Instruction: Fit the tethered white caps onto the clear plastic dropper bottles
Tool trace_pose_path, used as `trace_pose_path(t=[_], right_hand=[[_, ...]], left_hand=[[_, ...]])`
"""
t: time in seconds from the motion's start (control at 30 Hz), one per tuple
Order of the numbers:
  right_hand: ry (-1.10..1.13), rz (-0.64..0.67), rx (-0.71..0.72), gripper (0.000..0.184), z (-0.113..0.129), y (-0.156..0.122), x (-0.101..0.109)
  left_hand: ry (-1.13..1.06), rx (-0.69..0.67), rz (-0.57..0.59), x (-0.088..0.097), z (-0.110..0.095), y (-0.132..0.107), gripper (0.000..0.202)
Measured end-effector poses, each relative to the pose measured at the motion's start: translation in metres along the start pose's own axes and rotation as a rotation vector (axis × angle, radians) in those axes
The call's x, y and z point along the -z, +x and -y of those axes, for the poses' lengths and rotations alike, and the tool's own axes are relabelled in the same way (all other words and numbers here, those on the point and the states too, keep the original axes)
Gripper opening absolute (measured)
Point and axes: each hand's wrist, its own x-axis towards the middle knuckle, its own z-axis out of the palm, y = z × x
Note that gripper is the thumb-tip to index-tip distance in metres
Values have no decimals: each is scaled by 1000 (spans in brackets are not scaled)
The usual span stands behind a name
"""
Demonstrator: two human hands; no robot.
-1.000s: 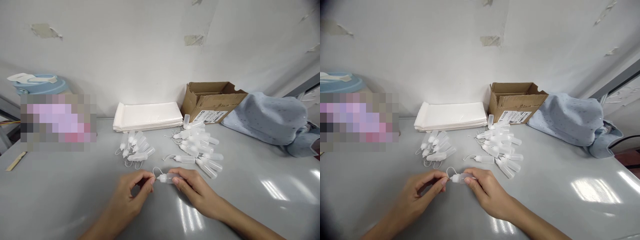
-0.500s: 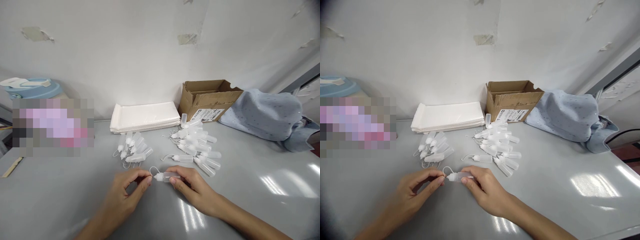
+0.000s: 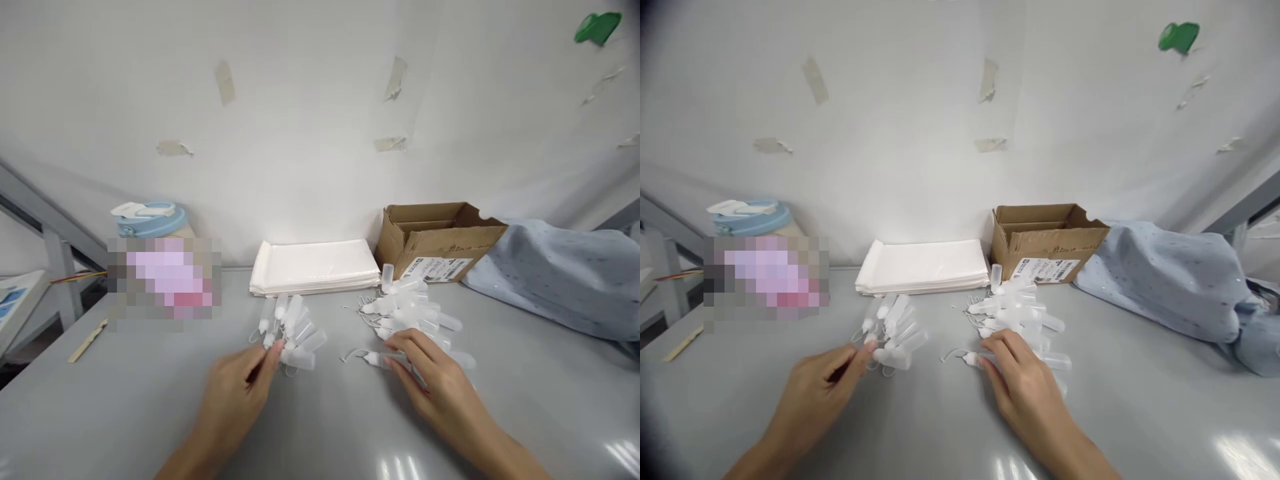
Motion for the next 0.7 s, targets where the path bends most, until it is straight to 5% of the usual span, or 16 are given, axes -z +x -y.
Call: trace_pose_path(t=[0.37,0.7], right_hand=[[-65,155,79,19,4,1,-9],[215,62,171,23,22,-5,-6]], left_hand=[[-45,-286,427,-19,5,-17,29],[-199,-206,386,-21,-10,-22,27]])
